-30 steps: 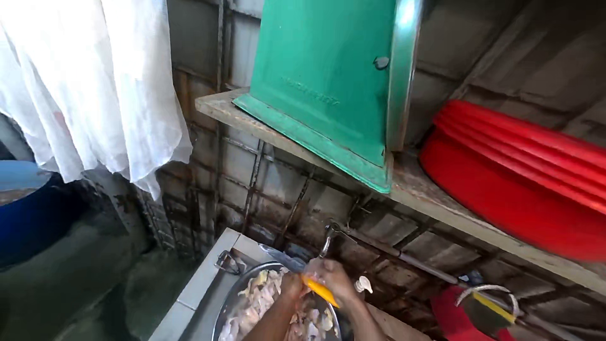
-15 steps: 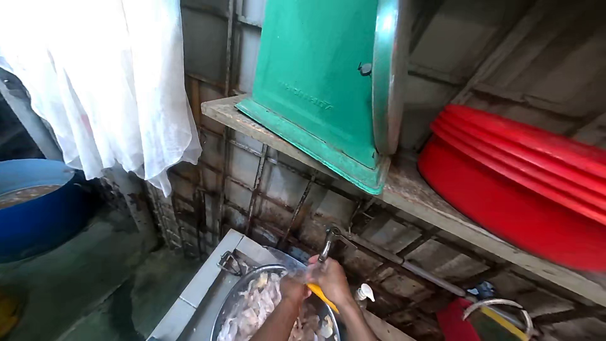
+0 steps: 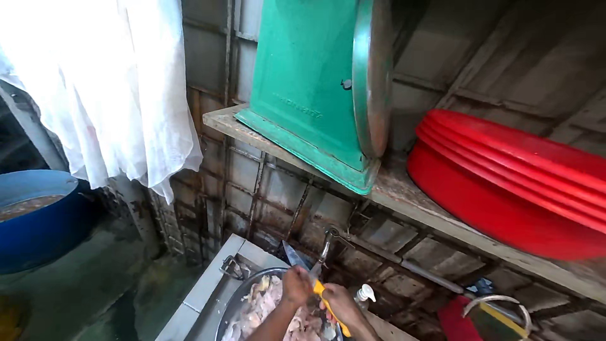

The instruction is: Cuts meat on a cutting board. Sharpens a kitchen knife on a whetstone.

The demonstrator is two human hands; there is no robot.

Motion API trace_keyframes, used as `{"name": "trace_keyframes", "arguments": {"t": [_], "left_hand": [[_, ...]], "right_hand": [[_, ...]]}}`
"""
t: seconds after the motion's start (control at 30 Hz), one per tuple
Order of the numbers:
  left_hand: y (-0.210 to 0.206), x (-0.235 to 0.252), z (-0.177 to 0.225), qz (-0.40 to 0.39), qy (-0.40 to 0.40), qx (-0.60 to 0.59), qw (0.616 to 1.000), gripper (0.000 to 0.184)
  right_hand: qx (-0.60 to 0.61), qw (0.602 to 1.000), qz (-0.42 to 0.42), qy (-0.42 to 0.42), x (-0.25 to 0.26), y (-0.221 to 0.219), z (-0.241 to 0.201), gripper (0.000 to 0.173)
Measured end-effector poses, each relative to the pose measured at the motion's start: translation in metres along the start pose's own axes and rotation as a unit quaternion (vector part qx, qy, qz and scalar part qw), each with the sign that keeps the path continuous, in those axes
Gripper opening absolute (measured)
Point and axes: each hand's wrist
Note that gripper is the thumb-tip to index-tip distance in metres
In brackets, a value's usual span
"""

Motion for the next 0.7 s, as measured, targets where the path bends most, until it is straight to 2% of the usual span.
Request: {"name": "trace_keyframes", "arguments": {"t": [0.07, 0.27, 0.37, 0.47, 0.53, 0.63, 0.7], "left_hand": [[0.015, 0.003, 0.005, 0.006, -0.011, 0.041, 0.999, 0.025], [0.057, 0.016, 0.044, 0.07, -0.091, 0.136, 0.984, 0.026], [0.061, 0.013, 0.078, 0.094, -0.157, 0.167, 0.969, 0.032], [0.048, 0.01, 0.108, 0.094, -0.262, 0.184, 0.943, 0.034], [0.038, 0.01, 0.124, 0.049, -0.354, 0.259, 0.897, 0.042], [0.02, 0.011, 0.138, -0.028, -0.495, 0.394, 0.774, 0.042], [0.013, 0.012, 0.141, -0.067, -0.52, 0.444, 0.726, 0.042]], "right_hand": [[0.061, 0.998, -0.024, -0.019, -0.005, 0.004, 0.006, 0.03], [0.109, 0.989, -0.097, -0.024, -0.023, 0.014, 0.017, 0.026], [0.111, 0.988, -0.106, -0.007, -0.035, 0.014, 0.022, 0.026], [0.095, 0.993, -0.068, 0.018, -0.059, 0.01, 0.029, 0.028], [0.038, 0.998, 0.001, 0.043, -0.084, 0.005, 0.033, 0.033], [-0.023, 0.994, 0.103, 0.024, -0.143, -0.012, 0.054, 0.044], [0.024, 0.989, 0.148, 0.017, -0.187, -0.03, 0.084, 0.041]]}}
Point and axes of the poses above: each hand's wrist, its own x-axis towards the middle knuckle, its own y-axis out of the back of the hand, z = x × y, and after that the axes turned 7 degrees about -y, right-handed
